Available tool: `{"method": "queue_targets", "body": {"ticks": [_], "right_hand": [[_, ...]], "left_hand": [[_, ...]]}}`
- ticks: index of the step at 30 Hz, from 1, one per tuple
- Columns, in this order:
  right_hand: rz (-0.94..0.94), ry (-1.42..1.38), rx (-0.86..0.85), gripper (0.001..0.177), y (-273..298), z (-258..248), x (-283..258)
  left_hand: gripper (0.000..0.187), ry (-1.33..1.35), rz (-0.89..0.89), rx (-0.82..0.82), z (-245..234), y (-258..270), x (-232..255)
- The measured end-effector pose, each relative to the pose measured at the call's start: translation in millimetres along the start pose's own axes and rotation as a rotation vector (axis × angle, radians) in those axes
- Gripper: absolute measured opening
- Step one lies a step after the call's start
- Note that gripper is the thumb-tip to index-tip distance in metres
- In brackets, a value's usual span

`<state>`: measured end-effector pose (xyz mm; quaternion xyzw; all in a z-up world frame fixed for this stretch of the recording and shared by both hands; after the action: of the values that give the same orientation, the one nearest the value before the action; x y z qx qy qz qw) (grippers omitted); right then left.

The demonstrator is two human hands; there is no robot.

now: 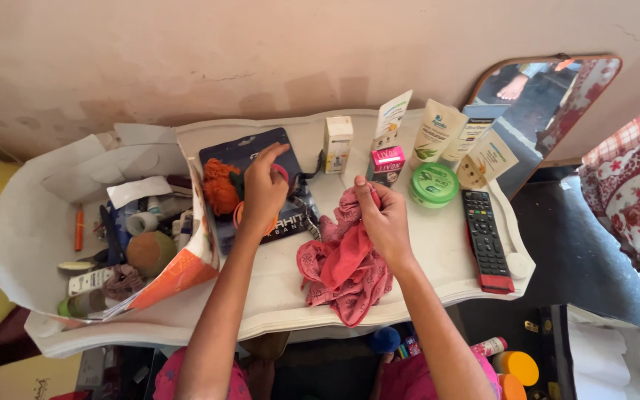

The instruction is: The person sits on the floor and wipes various small items with a pink cloth. They handle a packaged neckband, a small box, a wristwatch, a white tube, and a blue bottle, wiping each with the cloth and placing them on a low white table.

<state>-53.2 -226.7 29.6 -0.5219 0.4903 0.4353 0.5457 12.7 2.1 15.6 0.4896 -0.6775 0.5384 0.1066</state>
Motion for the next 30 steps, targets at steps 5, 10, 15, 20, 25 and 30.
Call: {"method": "queue_targets", "body": {"ticks": [5,10,15,20,25,30], "right_hand": [[-0.121,0.175,-0.143,0.03,-0.9,16.0,5.5],[-0.359,0.443,-0.073,0.029,4.0,41.0,3.0],[-0.251,0.654,-0.133,0.038,-2.5,65.0,1.0],[-0.224,0.807,-0.151,0.048,-12.1,93.8,6.2],[-0.202,1.009,-0.132,0.057,-22.8,112.5,26.8],[-0.362,0.954,-0.099,0.04,-32.8,119.5,35.0]], "left_hand": [[0.045,0.157,-0.052,0.046,-22.0,-2.3,36.9],[0.028,0.23,0.013,-0.02,-87.1,7.8,108.5],[0.026,-0.1,-0.192,0.121,-193.1,19.5,121.2],[0.015,-0.599,-0.351,0.352,-276.1,47.6,64.8],[0.025,-0.563,-0.724,0.043,-255.9,59.6,2.7],[0.026,-0.659,-1.076,-0.299,-228.3,56.5,-6.2]]}}
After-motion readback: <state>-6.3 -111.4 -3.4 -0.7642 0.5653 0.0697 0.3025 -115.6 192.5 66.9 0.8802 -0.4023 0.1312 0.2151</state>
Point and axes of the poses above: each hand's wrist, its own y-axis away from the middle knuckle, its own z-axis out of the palm, x = y × z, the point moved 2 cm from there along -y, towards the middle knuckle, and after that the axes turned 1 degree about -z, right-handed, at the moved point
